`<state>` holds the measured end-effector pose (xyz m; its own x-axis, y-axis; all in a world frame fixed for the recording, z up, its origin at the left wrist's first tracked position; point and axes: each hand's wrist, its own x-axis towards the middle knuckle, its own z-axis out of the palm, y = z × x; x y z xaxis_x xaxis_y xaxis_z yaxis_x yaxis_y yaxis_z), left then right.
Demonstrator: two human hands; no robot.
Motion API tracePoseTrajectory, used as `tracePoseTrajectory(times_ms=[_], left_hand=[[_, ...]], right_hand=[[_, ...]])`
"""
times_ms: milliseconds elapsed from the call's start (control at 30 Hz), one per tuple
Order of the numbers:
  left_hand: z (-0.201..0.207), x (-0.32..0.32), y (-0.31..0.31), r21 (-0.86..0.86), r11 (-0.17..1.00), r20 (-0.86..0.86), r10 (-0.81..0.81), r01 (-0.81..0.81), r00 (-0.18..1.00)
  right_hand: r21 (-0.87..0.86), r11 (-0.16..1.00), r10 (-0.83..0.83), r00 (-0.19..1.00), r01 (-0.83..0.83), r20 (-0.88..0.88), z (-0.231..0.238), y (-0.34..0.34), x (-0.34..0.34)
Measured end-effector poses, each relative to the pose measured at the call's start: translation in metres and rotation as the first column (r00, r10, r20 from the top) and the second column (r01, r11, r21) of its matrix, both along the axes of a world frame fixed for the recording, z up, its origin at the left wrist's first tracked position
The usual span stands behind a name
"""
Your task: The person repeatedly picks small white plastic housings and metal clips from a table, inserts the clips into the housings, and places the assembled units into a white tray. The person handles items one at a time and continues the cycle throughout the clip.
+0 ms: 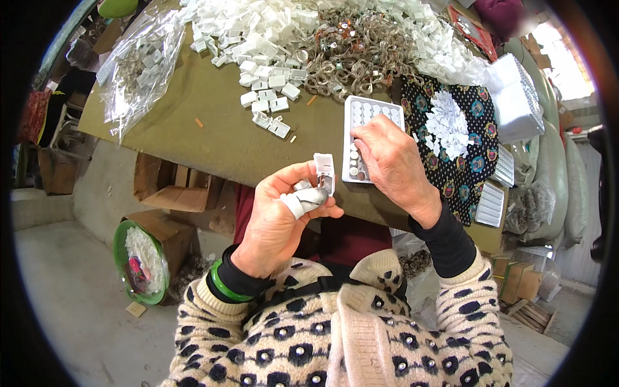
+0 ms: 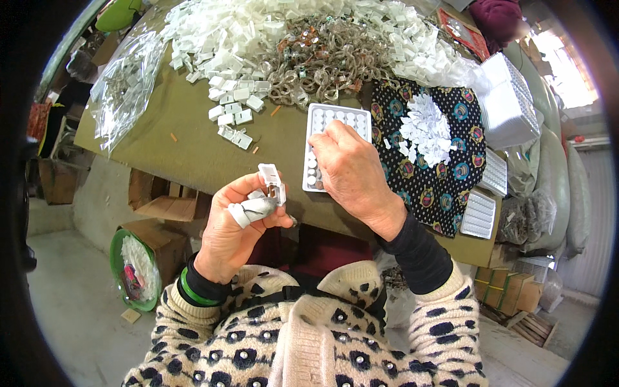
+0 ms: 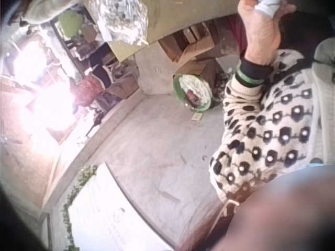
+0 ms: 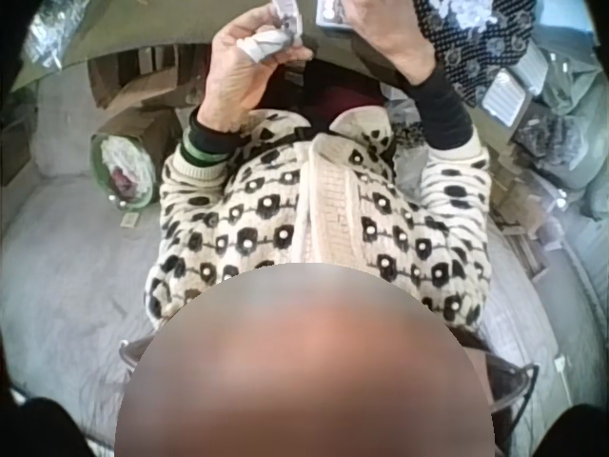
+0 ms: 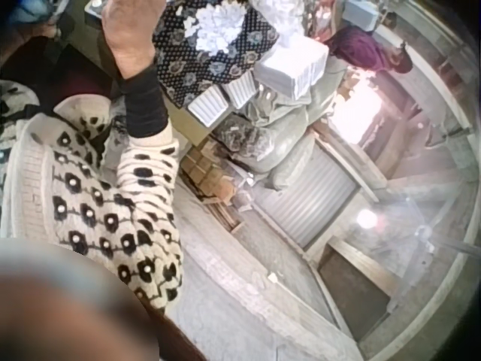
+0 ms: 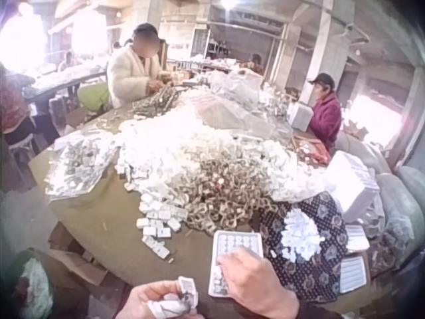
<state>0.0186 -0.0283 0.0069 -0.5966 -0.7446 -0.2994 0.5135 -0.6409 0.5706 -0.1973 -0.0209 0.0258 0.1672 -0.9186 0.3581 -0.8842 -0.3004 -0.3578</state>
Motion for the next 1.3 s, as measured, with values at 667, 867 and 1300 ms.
tracePoseTrajectory(times_ms=[667, 867, 1300], left_hand=[[0.012, -0.018, 0.011, -0.199, 0.980, 0.179, 0.049, -0.012, 0.983], [0.014, -0.018, 0.011, -0.153, 0.988, 0.147, 0.028, -0.005, 0.989], [0.000, -0.008, 0.007, -0.058, 0.997, 0.109, -0.044, 0.051, 0.993]], right_hand=[[-0.238, 0.967, 0.108, 0.991, -0.085, 0.085, 0.015, 0.047, 0.034], [-0.194, 0.981, 0.048, 0.959, 0.008, 0.281, 0.014, 0.054, 0.034], [-0.108, 0.994, 0.064, 0.899, -0.019, 0.434, 0.013, 0.042, 0.024]])
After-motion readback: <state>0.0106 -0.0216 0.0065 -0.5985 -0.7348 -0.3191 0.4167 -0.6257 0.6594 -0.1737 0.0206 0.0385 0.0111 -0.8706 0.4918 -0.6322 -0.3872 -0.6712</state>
